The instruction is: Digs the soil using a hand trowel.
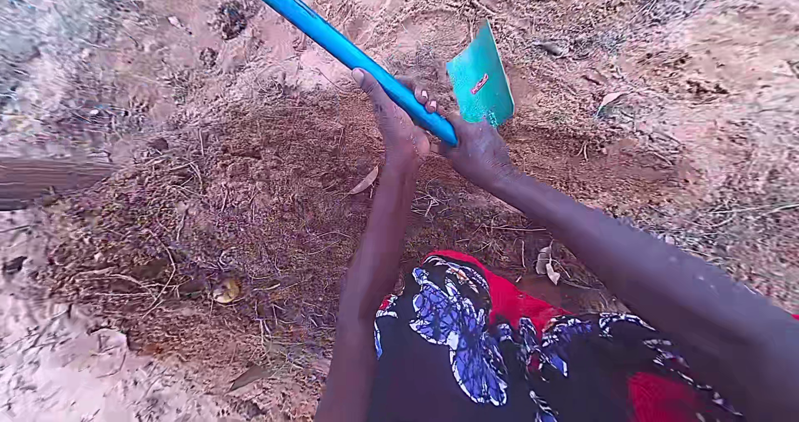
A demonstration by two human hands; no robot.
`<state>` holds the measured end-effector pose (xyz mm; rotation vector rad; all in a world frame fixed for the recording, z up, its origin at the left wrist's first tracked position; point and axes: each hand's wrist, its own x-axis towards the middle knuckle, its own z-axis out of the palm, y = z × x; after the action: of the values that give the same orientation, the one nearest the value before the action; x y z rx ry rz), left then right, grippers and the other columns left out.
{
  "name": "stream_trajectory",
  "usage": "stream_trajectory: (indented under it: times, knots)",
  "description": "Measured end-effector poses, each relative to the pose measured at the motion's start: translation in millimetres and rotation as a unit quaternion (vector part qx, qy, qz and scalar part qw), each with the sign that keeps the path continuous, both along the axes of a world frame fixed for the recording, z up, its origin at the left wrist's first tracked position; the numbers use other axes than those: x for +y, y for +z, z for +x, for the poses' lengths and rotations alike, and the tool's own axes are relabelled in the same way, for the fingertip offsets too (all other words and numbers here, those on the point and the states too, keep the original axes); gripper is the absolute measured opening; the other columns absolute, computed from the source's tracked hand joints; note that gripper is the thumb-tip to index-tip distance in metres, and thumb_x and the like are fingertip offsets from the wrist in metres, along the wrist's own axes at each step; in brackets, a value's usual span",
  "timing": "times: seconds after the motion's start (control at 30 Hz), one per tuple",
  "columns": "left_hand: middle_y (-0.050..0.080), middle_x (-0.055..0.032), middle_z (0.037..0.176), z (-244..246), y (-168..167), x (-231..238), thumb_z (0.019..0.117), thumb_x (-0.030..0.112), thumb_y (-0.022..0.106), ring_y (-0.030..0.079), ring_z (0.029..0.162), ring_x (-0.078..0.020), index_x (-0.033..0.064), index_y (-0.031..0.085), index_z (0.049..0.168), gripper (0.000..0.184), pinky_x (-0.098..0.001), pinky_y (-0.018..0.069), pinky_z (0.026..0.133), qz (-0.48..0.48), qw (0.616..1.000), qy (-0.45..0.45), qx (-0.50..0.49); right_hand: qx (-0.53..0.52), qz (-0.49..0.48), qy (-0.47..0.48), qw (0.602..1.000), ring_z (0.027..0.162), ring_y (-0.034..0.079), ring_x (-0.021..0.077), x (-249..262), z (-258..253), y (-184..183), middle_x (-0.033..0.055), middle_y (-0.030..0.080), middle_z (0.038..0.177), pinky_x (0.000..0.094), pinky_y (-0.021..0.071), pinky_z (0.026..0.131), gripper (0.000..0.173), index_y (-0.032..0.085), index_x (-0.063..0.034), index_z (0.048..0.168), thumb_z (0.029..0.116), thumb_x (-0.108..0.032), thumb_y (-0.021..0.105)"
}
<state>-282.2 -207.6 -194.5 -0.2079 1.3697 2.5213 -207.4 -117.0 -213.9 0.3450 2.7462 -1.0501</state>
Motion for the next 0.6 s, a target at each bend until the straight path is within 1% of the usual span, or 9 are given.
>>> stream_trajectory:
  times: [0.07,0.13,0.2,0.27,0.33,0.4,0.43,0.57,0.6]
  knots:
    - [0.048,0.0027,0.055,18.5,-32.7,56.1,0.1029,0.068,0.005,0.052,0.049,-0.013,0.0169,0.05,0.079,0.072,-0.0316,0.0523,0.053,0.027,0.991,-0.122,-0.05,-0.021,0.042,-0.081,0.996,0.094,0.068,0.0513,52.6,36.5,-30.0,0.0296,0.069,0.097,0.0683,0.05,0.078,0.039,0.063,0.0015,0.126,0.0997,-0.027,0.067]
    - [0.047,0.0026,0.055,28.9,-59.6,107.8,0.1075,0.061,0.018,0.052,0.049,-0.0133,0.0165,0.048,0.081,0.06,-0.0328,0.0538,0.055,0.025,0.976,-0.194,-0.096,-0.059,0.065,-0.149,0.985,0.097,0.067,0.053,91.3,61.0,-51.3,0.0313,0.069,0.1,0.07,0.0494,0.079,0.04,0.062,0.0007,0.129,0.1001,-0.027,0.066]
    - [0.045,0.0022,0.054,30.1,-82.2,153.1,0.1099,0.054,0.026,0.05,0.045,-0.0126,0.0145,0.045,0.083,0.051,-0.0301,0.0521,0.051,0.006,0.965,-0.237,-0.111,-0.095,0.061,-0.206,0.972,0.1,0.067,0.0533,118.4,69.5,-64.3,0.0319,0.069,0.104,0.07,0.0483,0.082,0.041,0.061,-0.0001,0.132,0.0998,-0.025,0.066]
    - [0.045,0.0011,0.055,26.7,-97.7,181.0,0.111,0.048,0.032,0.049,0.043,-0.0127,0.012,0.045,0.085,0.046,-0.0292,0.0514,0.047,-0.034,0.961,-0.251,-0.108,-0.103,0.019,-0.237,0.966,0.102,0.066,0.0516,133.8,67.6,-77.7,0.0319,0.068,0.107,0.0691,0.0478,0.086,0.042,0.061,0.0012,0.132,0.099,-0.025,0.067]
    - [0.044,0.0014,0.054,18.6,-104.1,186.2,0.1109,0.048,0.034,0.048,0.042,-0.0127,0.0113,0.045,0.086,0.046,-0.0301,0.0504,0.046,-0.078,0.96,-0.247,-0.107,-0.078,-0.039,-0.239,0.967,0.098,0.066,0.0464,137.3,59.7,-93.4,0.0284,0.068,0.104,0.0664,0.0487,0.086,0.042,0.063,0.0024,0.126,0.0962,-0.025,0.072]
    - [0.044,0.0024,0.053,13.1,-105.3,173.5,0.1107,0.049,0.033,0.048,0.041,-0.0112,0.012,0.045,0.087,0.045,-0.0285,0.0501,0.044,-0.103,0.964,-0.224,-0.105,-0.058,-0.074,-0.219,0.971,0.093,0.067,0.042,128.7,52.3,-101.9,0.0247,0.069,0.099,0.0637,0.0499,0.082,0.039,0.066,0.0018,0.122,0.0941,-0.024,0.074]
    - [0.045,0.0031,0.053,12.2,-104.8,162.6,0.1107,0.049,0.033,0.049,0.041,-0.0105,0.0125,0.046,0.086,0.046,-0.0278,0.05,0.044,-0.109,0.966,-0.211,-0.102,-0.063,-0.09,-0.204,0.973,0.093,0.067,0.0413,121.3,49.4,-101.8,0.0241,0.069,0.099,0.0632,0.0504,0.083,0.04,0.065,0.0013,0.124,0.0946,-0.024,0.074]
    - [0.045,0.0033,0.05,7.9,-99.1,111.0,0.1102,0.051,0.032,0.049,0.04,-0.0108,0.0142,0.046,0.078,0.051,-0.0287,0.0495,0.043,-0.121,0.974,-0.156,-0.114,-0.092,-0.11,-0.133,0.981,0.096,0.067,0.0408,84.1,37.3,-99.7,0.023,0.07,0.1,0.0629,0.0505,0.085,0.038,0.067,-0.0002,0.12,0.0947,-0.028,0.074]
    - [0.045,0.0034,0.05,6.9,-98.1,99.2,0.1101,0.052,0.031,0.049,0.04,-0.0107,0.0144,0.046,0.078,0.051,-0.0286,0.0499,0.043,-0.121,0.974,-0.147,-0.12,-0.102,-0.11,-0.121,0.981,0.097,0.067,0.041,75.0,34.4,-99.0,0.0229,0.069,0.101,0.0632,0.0503,0.085,0.039,0.066,-0.0006,0.12,0.0952,-0.029,0.073]
